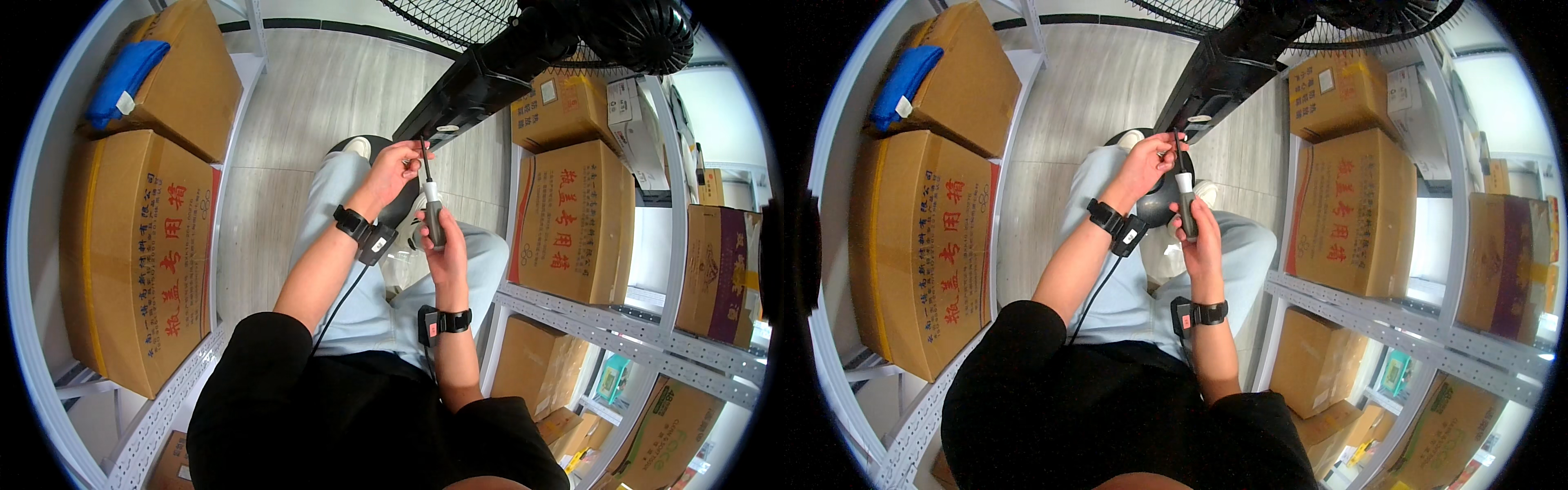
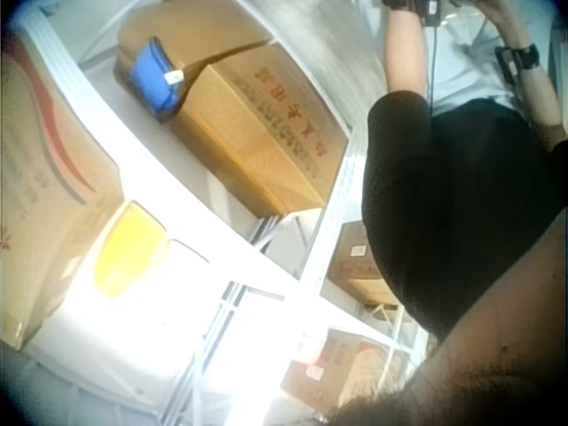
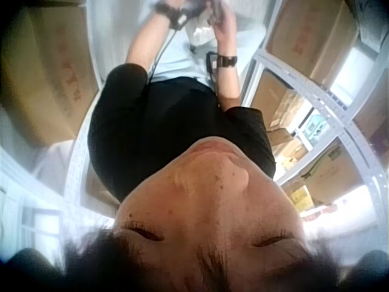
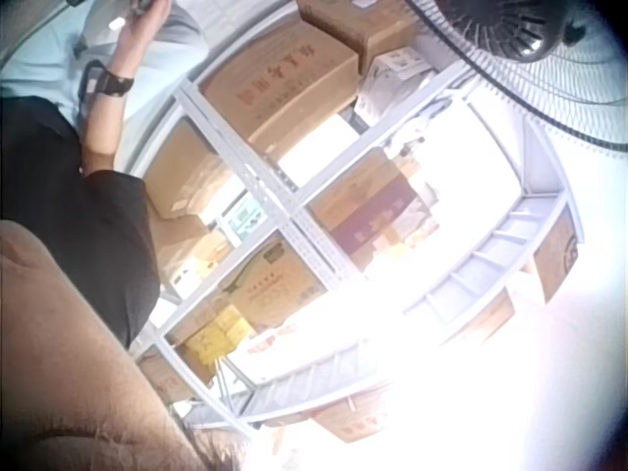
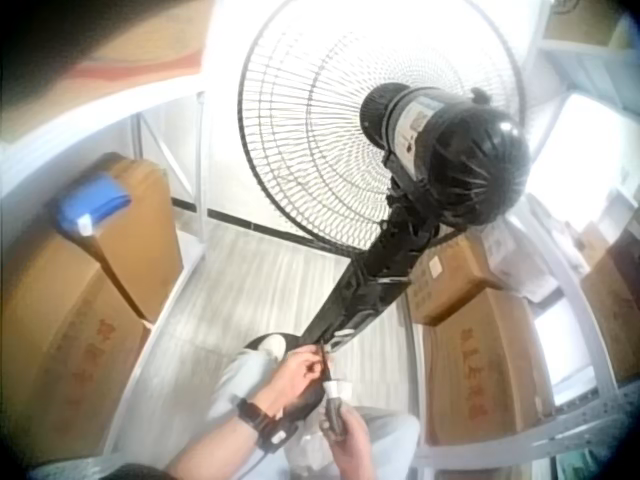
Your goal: The person wipes a standing fan with a blue cloth, then uses a screwdriver to remove screws from the fan's base and opens the casing to access the internal components.
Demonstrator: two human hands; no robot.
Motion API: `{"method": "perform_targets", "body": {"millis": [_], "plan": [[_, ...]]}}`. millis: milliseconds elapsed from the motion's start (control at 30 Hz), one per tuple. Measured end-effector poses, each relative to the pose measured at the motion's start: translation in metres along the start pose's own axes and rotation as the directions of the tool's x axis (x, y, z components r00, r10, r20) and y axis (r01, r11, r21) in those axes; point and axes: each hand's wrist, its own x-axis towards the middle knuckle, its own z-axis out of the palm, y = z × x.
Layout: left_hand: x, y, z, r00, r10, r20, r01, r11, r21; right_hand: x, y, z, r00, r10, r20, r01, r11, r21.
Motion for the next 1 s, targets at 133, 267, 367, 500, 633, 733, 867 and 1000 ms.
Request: {"method": "perform_targets", "body": {"millis": [133, 267, 367, 500, 633, 733, 867, 1000], "plan": [[0.004, -0.005, -0.006, 0.999, 0.007, -0.038, -0.008, 0.999, -0.035, -0.013, 0.002, -0.007, 0.997, -0.067, -0.027, 0.064, 0.993, -0.104], [0.003, -0.006, -0.004, 0.996, -0.003, -0.086, -0.001, 0.999, -0.054, -0.024, 0.0, -0.01, 0.995, -0.081, -0.052, 0.074, 0.989, -0.126], [0.002, -0.005, -0.002, 0.998, 0.0, -0.065, -0.002, 0.999, -0.036, -0.027, 0.001, -0.011, 0.996, -0.078, -0.048, 0.071, 0.988, -0.137], [0.004, -0.007, -0.001, 0.997, -0.029, -0.067, 0.027, 0.999, -0.035, -0.027, 0.002, -0.009, 0.997, -0.065, -0.049, 0.058, 0.99, -0.131], [0.005, -0.007, -0.002, 0.999, -0.01, -0.031, 0.01, 1.0, -0.011, -0.021, 0.0, -0.004, 0.997, -0.076, -0.03, 0.071, 0.988, -0.134], [0.005, -0.007, -0.001, 1.0, 0.02, -0.005, -0.02, 1.0, -0.015, -0.013, 0.0, -0.003, 0.997, -0.074, -0.031, 0.069, 0.988, -0.135], [0.004, -0.004, 0.002, 0.999, 0.034, -0.023, -0.034, 0.999, -0.027, -0.006, -0.004, 0.002, 0.998, -0.057, -0.016, 0.055, 0.99, -0.13], [0.002, -0.003, 0.006, 0.998, 0.045, -0.048, -0.045, 0.999, -0.004, -0.003, -0.004, 0.004, 0.999, -0.053, -0.008, 0.052, 0.993, -0.105]]}}
